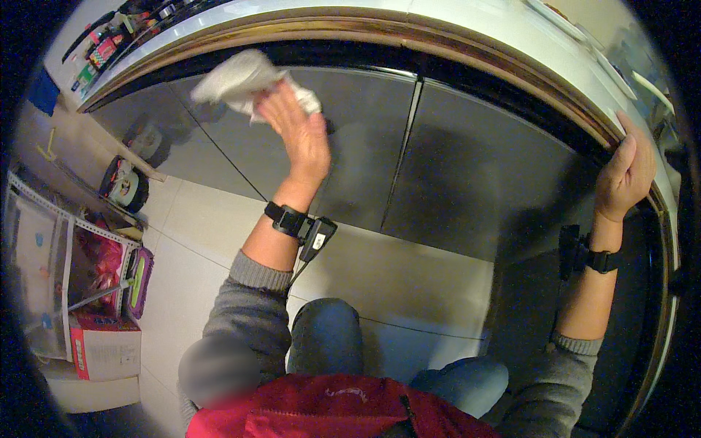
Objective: The person kneels on the floor and wipes the surface of two cabinet doors with a white cloth. They move the cloth in circular and linear motions across the doors, occasionally repositioning the cloth and adjusting their grip.
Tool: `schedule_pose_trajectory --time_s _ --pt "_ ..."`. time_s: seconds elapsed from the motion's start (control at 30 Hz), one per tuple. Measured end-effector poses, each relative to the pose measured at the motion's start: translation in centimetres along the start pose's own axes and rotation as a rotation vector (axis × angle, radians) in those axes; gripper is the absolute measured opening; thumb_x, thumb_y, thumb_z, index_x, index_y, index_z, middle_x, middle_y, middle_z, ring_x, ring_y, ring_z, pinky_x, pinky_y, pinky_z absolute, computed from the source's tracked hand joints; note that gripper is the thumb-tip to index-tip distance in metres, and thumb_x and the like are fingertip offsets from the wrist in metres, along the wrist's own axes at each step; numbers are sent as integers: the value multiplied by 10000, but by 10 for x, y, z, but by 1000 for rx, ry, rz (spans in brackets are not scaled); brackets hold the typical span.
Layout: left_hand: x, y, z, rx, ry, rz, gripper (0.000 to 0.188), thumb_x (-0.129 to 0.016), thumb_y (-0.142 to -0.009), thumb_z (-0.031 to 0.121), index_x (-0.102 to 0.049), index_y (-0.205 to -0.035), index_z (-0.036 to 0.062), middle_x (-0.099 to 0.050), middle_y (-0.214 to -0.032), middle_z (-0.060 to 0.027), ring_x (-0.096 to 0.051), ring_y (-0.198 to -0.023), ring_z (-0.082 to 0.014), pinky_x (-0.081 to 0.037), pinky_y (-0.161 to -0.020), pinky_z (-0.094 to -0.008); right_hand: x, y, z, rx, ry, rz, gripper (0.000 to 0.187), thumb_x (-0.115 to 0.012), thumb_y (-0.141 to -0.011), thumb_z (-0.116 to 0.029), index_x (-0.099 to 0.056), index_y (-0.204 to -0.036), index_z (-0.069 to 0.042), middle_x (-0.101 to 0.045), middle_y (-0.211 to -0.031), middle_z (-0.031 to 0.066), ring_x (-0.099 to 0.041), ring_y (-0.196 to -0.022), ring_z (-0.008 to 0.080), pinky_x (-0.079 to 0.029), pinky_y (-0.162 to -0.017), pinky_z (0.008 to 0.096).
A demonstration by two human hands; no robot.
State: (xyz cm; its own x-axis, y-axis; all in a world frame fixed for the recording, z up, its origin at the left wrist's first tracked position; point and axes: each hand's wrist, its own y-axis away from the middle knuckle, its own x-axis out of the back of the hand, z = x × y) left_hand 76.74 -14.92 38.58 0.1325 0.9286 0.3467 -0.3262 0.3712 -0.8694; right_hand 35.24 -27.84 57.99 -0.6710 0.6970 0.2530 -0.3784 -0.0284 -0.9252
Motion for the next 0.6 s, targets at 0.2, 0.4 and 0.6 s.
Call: schedule_pose_trajectory --time_s 0.2,0.4,0.6 --pt "1 57 14 76 -455 -1015 538 -607 -789 351 -502 -1195 15 -415 -1307 -247 -328 -1235 -449 -161 -1060 -600 -4 -9 -11 -41 -9 2 323 -392 -949 -155 -662 -1003 14 -672 -981 144 -622 -889 270 -449 -836 338" --pt "15 97 -6 -198 -154 -885 483 -532 -844 445 -553 -1239 168 -498 -1322 -73 -406 -1260 -275 -266 -1070 -454 -2 -8 -9 -65 15 -53 333 -382 -958 -165 -659 -1014 11 -668 -1000 142 -618 -924 272 -443 -855 331" --pt "14 -5 -2 -351 -308 -226 550 -562 -767 463 -572 -1193 116 -440 -1341 -146 -321 -1284 -377 -159 -1074 -573 8 -4 -7 -33 25 -35 361 -357 -962 -176 -661 -1022 8 -665 -1023 149 -617 -941 291 -443 -880 352"
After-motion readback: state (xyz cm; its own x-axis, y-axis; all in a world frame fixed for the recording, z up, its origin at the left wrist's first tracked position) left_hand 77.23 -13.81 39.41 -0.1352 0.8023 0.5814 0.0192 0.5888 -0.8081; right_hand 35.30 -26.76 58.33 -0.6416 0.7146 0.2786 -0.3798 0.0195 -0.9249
